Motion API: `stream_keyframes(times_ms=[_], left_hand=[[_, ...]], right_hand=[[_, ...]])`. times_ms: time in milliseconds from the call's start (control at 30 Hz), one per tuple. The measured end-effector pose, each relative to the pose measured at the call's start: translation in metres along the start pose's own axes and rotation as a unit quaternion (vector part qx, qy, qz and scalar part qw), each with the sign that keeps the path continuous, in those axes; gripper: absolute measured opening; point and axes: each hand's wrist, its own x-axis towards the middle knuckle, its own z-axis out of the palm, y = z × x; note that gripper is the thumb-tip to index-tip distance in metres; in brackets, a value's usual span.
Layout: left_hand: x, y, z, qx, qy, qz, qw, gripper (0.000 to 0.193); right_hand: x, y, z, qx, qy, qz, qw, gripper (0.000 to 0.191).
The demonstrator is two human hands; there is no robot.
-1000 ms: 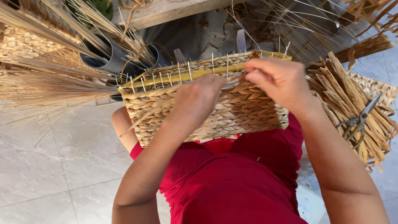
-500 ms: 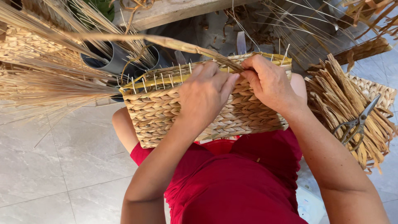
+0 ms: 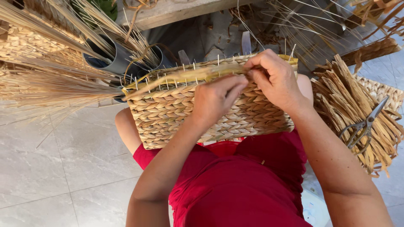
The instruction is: The person sits on the floor with a woven water hyacinth basket on their lap and weaves a flexible strand along the rim, wrapping and tucking it around the edge and the protruding stakes. They later use scissors to trim the strand and continue binding the rim.
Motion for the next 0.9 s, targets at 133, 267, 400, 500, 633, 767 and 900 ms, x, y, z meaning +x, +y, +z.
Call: stream_keyframes(times_ms=[133,267,400,500,633,767,900], left_hand=[[-0.014,0.007,0.0,0.085,0.014,-0.006,0.996,0.017],[-0.014,0.003,-0.008,0.143,-0.019,-0.108,0.984,0.055],[-0.016,-0.005,-0.023,0.172,-0.032,-0.167,0.97,0.046],[-0.022,-0.01,-0.035,0.174,-0.016,-0.166,0.97,0.028],[-0.031,-0.009,-0.051,0.133,-0.063,-0.206,0.967,0.021],[-0.029,-0.001,-0.065,0.188,-0.094,-0.197,0.958,0.019],[-0.021,0.018,-0.062,0.171,-0.065,-0.127,0.975,0.034]], right_hand=[[0.003,-0.005,0.006,-0.021,0.009,-0.047,0.999,0.019],[0.003,-0.012,0.006,-0.077,-0.004,-0.062,0.995,0.023],[0.001,-0.014,0.002,-0.045,-0.033,-0.013,0.998,0.024],[0.001,-0.011,0.005,-0.004,0.0,-0.036,0.999,0.015],[-0.001,-0.005,0.011,0.026,0.008,0.001,1.0,0.012],[-0.003,-0.002,0.015,-0.011,0.026,-0.02,0.999,0.014],[0.002,-0.006,0.012,-0.009,0.023,-0.014,1.0,0.014]])
